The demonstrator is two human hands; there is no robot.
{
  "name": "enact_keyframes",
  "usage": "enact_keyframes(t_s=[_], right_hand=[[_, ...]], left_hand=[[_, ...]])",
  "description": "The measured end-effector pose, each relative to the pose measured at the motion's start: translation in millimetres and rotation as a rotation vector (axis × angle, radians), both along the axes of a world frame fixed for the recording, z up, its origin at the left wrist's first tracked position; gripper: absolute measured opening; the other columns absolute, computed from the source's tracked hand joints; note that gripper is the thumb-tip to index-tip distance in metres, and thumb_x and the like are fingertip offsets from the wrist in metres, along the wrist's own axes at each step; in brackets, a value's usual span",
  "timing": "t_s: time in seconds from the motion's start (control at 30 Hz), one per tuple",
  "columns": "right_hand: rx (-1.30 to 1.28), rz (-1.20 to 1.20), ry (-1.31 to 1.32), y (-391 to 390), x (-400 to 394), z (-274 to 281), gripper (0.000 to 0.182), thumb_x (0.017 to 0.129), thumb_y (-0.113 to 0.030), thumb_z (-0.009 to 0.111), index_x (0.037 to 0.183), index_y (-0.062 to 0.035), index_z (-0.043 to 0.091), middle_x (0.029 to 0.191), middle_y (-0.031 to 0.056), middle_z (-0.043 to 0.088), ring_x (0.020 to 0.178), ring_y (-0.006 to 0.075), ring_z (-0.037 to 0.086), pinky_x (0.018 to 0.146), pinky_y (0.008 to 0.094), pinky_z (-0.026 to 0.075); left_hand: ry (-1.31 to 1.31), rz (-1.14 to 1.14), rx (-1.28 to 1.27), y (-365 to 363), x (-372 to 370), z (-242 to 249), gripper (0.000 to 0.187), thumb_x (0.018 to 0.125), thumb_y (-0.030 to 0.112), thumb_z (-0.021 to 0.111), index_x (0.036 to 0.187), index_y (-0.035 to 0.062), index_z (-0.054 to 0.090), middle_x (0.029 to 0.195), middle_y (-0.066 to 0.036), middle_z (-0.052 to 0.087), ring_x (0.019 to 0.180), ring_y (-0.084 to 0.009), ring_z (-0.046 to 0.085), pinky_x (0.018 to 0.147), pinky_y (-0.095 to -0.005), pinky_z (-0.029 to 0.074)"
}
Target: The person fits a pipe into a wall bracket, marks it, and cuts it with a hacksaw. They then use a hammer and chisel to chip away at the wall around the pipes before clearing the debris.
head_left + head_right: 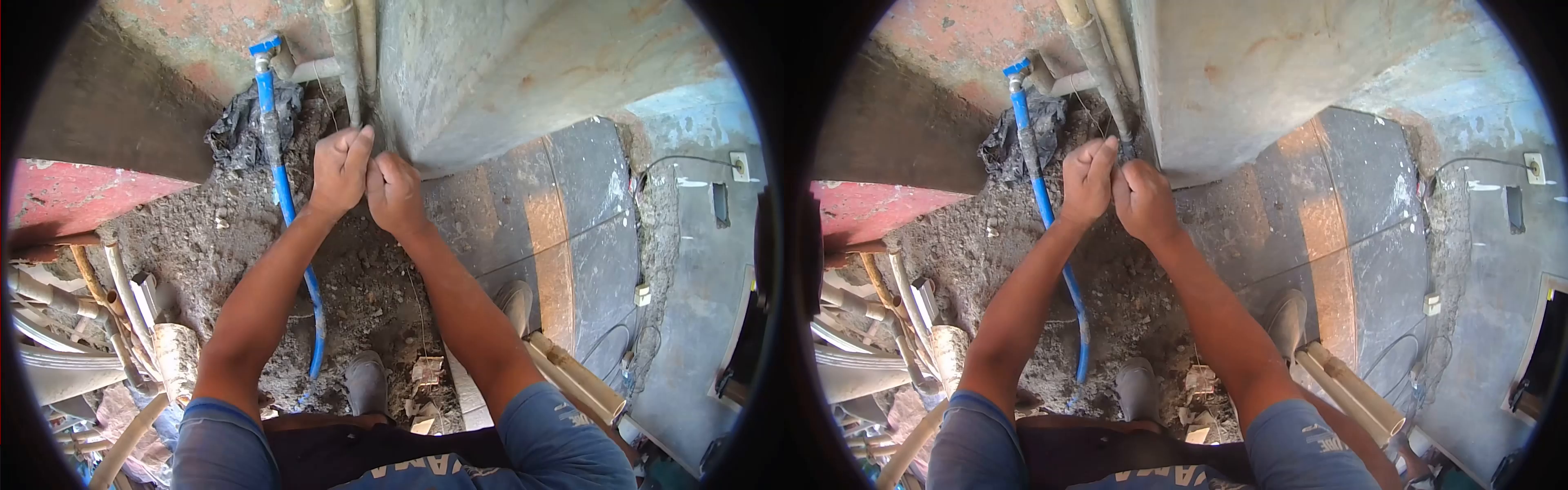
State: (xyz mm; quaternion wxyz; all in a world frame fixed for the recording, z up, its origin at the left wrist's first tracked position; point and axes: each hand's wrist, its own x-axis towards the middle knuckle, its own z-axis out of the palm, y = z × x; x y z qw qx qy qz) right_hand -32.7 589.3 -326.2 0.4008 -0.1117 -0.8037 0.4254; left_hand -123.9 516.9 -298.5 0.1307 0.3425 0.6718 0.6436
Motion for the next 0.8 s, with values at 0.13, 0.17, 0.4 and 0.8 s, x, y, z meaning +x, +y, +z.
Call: enact_keyframes(t_s=[0.13, 0.17, 0.4, 0.8], right_hand=[[0.016, -0.037, -0.013, -4, 10, 9, 0.024, 0.089, -0.007, 0.056, 0.070, 0.0000, 0.042, 0.064, 0.0172, 0.044, 0.059, 0.0372, 0.047, 0.054, 0.0454, 0.037], [-0.030, -0.088, -0.009, -5, 13, 10, 0.025, 0.088, -0.006, 0.057, 0.069, -0.0001, 0.042, 0.063, 0.0169, 0.043, 0.057, 0.0370, 0.046, 0.052, 0.0447, 0.036], [-0.016, -0.108, 0.045, -56, 62, 17, 0.027, 0.087, -0.003, 0.056, 0.065, -0.0013, 0.041, 0.061, 0.0161, 0.040, 0.053, 0.0349, 0.043, 0.049, 0.0418, 0.035], [0.004, -0.073, -0.016, -11, -18, 15, 0.018, 0.092, -0.009, 0.053, 0.078, 0.0024, 0.050, 0.078, 0.0234, 0.053, 0.075, 0.0428, 0.053, 0.065, 0.0482, 0.041]], left_hand=[[0.160, -0.074, -0.045, -1, -13, -6, 0.041, 0.094, 0.014, 0.054, 0.057, 0.0017, 0.038, 0.052, -0.006, 0.037, 0.049, -0.0152, 0.031, 0.047, -0.0335, 0.030], [0.182, -0.098, -0.076, 0, -12, -6, 0.042, 0.094, 0.014, 0.054, 0.057, 0.0020, 0.038, 0.052, -0.005, 0.037, 0.049, -0.0138, 0.031, 0.047, -0.0332, 0.029], [-0.014, 0.014, 0.022, 34, -66, -16, 0.042, 0.096, 0.019, 0.055, 0.060, 0.0035, 0.042, 0.057, 0.005, 0.037, 0.055, -0.0047, 0.032, 0.048, -0.0272, 0.028], [-0.248, 0.134, -0.095, -50, 0, 20, 0.042, 0.096, 0.015, 0.053, 0.059, 0.0012, 0.039, 0.054, -0.001, 0.037, 0.052, -0.0096, 0.032, 0.048, -0.0319, 0.028]])
